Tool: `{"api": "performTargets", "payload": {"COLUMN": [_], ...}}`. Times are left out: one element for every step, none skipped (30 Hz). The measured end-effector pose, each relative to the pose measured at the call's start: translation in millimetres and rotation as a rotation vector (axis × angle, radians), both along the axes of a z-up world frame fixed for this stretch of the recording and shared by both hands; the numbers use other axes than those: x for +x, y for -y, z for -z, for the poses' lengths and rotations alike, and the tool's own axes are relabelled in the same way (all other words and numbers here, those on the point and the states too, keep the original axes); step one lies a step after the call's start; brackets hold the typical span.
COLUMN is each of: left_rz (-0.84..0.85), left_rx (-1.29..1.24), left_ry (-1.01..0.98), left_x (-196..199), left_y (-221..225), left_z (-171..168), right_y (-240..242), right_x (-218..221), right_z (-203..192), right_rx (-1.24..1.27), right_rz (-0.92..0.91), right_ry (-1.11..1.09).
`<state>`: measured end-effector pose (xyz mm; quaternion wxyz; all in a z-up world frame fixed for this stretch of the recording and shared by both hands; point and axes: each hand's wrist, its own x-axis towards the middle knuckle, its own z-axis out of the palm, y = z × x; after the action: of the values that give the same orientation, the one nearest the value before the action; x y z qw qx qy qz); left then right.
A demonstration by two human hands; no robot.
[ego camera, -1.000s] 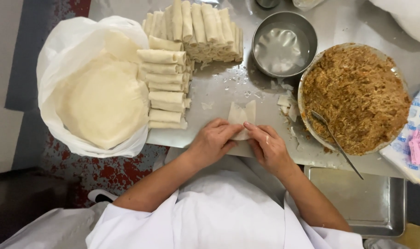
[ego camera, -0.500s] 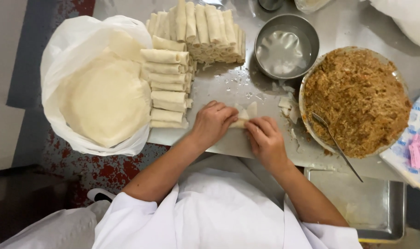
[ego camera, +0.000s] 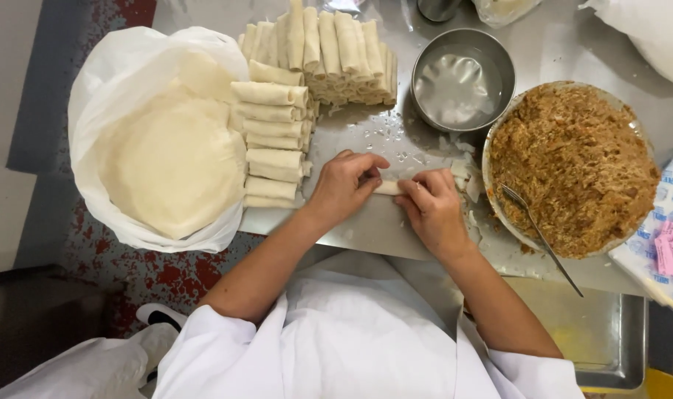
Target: A person is manually preparing food items (labeled as pink flowers) by placing filling on wrappers, rolling them into cylinders, and stacking them.
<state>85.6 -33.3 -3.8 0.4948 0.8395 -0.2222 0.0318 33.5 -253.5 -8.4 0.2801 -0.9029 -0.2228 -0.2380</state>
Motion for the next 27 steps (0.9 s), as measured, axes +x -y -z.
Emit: {"api": "performTargets", "payload": {"left_rz": [0.002, 0.017, 0.028, 0.028, 0.026, 0.024, 0.019, 0.001, -0.011, -0.011, -0.036, -0.061, -0.061, -0.043, -0.028, -0.030, 0.012, 0.054, 0.054, 0.085, 0.113, 0.110, 0.109, 0.107, 0.105, 0.100, 0.096], "left_rx": [0.000, -0.013, -0.026, -0.027, 0.016, 0.059, 0.059, 0.098, 0.137, 0.136, 0.165, 0.193, 0.189, 0.218, 0.247, 0.244, 0.247, 0.250, 0.248, 0.178, 0.107, 0.105, -0.001, -0.106, -0.109, -0.192, -0.273], "left_ry": [0.002, -0.025, -0.053, -0.053, -0.010, 0.033, 0.033, 0.095, 0.155, 0.155, 0.216, 0.277, 0.281, 0.324, 0.366, 0.367, 0.309, 0.251, 0.256, 0.192, 0.133, 0.140, 0.022, -0.096, -0.093, -0.151, -0.201], "left_x": [-0.4, -0.8, -2.5, -1.0, 0.2, 1.4, 3.2, 5.0, 6.3, 6.9, 8.0, 9.0, 8.4, 7.6, 5.6, 6.2, 6.2, 5.8, 3.5, 1.3, 0.4, -3.3, -10.3, -17.6, -22.4, -27.7, -29.7], "left_y": [-1.5, -3.1, -5.0, -4.7, -4.8, -5.2, -4.3, -3.2, -1.2, -0.6, 0.6, 1.7, 3.9, 5.8, 7.1, 5.0, 2.4, -0.2, -2.1, -4.1, -6.7, -11.0, -15.1, -19.3, -20.5, -21.9, -23.4], "left_z": [-3.7, -7.6, -11.3, -7.2, -3.1, 1.0, 1.0, 1.0, 1.4, 3.0, 4.4, 5.5, 6.4, 7.2, 8.1, 5.4, 2.6, -0.4, 1.5, 3.1, 4.4, -1.9, -7.5, -12.9, -11.2, -9.9, -10.2], "right_y": [-0.2, -0.6, -1.1, -1.6, -2.3, -3.1, -1.9, -0.5, 1.6, 0.0, -1.0, -2.1, -1.3, -0.6, -0.6, 3.8, 7.6, 11.5, 10.7, 9.7, 8.2, 7.2, 6.4, 5.6, 3.0, 0.2, -2.8], "right_x": [3.2, 6.4, 8.9, 9.3, 10.5, 11.5, 13.0, 14.4, 14.2, 14.2, 14.6, 15.0, 19.6, 24.2, 28.2, 31.7, 34.4, 36.9, 34.0, 31.0, 29.9, 25.9, 18.7, 11.0, 5.0, -1.7, -5.1], "right_z": [-0.6, -1.4, -2.1, -0.9, 0.3, 1.5, 6.8, 12.1, 17.7, 11.5, 4.5, -2.7, -1.8, -1.0, -0.1, 4.1, 8.4, 12.5, 3.1, -6.5, -16.6, -24.4, -31.6, -38.6, -39.6, -41.1, -43.9], "right_rx": [0.000, -0.034, -0.068, -0.068, -0.099, -0.130, -0.130, -0.150, -0.171, -0.171, -0.155, -0.138, -0.142, -0.112, -0.082, -0.085, 0.038, 0.162, 0.160, 0.246, 0.330, 0.326, 0.428, 0.529, 0.525, 0.578, 0.629], "right_rz": [0.002, 0.008, 0.011, 0.011, 0.014, 0.018, 0.013, 0.022, 0.036, 0.036, 0.027, 0.017, 0.019, -0.013, -0.048, -0.050, -0.054, -0.057, -0.057, -0.086, -0.119, -0.122, -0.149, -0.176, -0.178, -0.168, -0.162], "right_ry": [0.002, -0.001, -0.006, -0.006, 0.004, 0.015, 0.015, 0.015, 0.014, 0.013, -0.005, -0.023, -0.020, 0.011, 0.039, 0.041, -0.089, -0.219, -0.215, -0.309, -0.400, -0.393, -0.488, -0.583, -0.581, -0.614, -0.638]}}
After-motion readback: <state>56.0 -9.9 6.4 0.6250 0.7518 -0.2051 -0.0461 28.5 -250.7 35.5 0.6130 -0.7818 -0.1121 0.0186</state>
